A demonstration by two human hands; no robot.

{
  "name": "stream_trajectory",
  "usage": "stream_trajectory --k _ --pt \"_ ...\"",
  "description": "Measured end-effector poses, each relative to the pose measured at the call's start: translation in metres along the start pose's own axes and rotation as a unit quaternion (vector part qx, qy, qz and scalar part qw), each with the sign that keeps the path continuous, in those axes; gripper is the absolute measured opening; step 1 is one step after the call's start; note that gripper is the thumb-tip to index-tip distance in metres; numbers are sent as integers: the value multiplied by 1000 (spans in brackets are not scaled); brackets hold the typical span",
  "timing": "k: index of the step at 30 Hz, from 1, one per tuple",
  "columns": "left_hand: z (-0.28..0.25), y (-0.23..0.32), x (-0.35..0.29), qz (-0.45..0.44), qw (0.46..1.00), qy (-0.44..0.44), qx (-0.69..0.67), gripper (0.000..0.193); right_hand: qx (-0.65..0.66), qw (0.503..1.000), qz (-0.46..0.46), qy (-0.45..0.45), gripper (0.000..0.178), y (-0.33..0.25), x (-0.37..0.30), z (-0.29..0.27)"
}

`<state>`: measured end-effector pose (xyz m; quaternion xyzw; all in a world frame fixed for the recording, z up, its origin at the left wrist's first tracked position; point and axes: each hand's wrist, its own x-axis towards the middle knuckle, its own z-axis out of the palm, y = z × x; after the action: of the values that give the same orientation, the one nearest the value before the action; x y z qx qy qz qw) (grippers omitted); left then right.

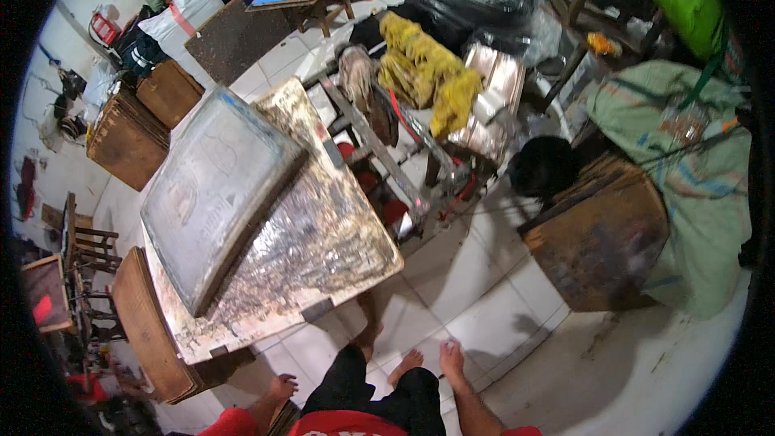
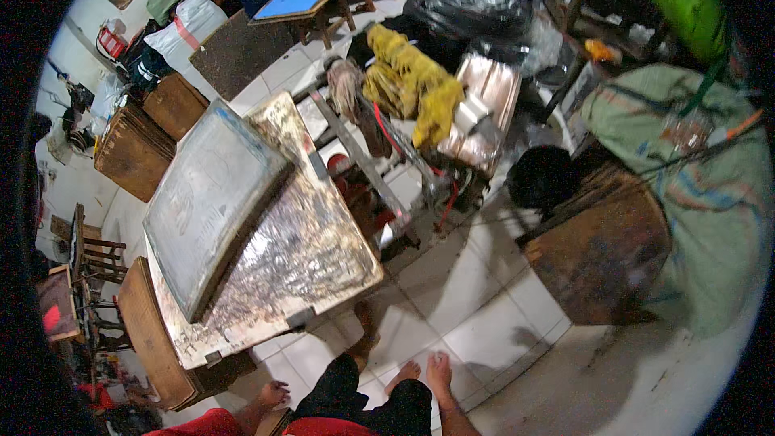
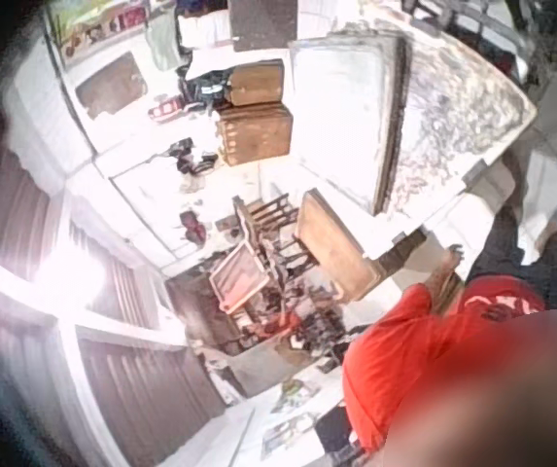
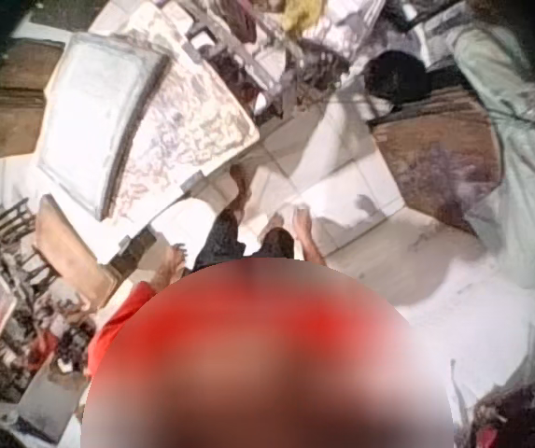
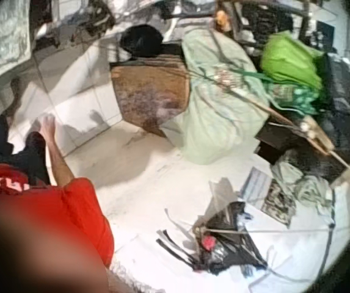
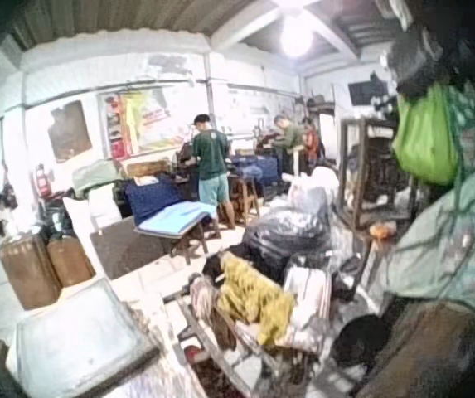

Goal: The person moves and stacks wooden printing frames, then wipes a metal printing screen with a yellow cloth. The person handles multiple frames and wipes the screen surface before placing it back.

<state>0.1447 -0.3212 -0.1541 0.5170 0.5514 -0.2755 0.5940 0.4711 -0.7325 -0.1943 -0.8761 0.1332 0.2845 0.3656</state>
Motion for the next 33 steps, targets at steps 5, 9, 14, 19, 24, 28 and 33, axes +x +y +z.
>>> stream_trajectory --k 5,9,14,19,24,28,33 --pt "-35 10 7 -109 983 -110 -101 45 83 907 -261 321 39 -251 91 -119" --pt "-9 58 -10 -42 978 -129 -157 34 -12 837 -394 380 43 -416 134 -184" --pt "44 97 -34 -17 977 -104 -185 34 -173 782 -413 434 43 -536 225 -220" --pt "115 110 -45 -52 906 -117 -403 34 -239 893 -359 125 25 -600 286 -242" --pt "207 203 -84 150 975 30 158 36 109 831 -532 118 15 -666 277 -260" --pt "222 331 -132 224 962 87 130 28 276 746 -605 40 13 -737 238 -281" --pt "184 469 -200 375 916 125 -73 33 510 656 -508 -228 22 -775 109 -277"
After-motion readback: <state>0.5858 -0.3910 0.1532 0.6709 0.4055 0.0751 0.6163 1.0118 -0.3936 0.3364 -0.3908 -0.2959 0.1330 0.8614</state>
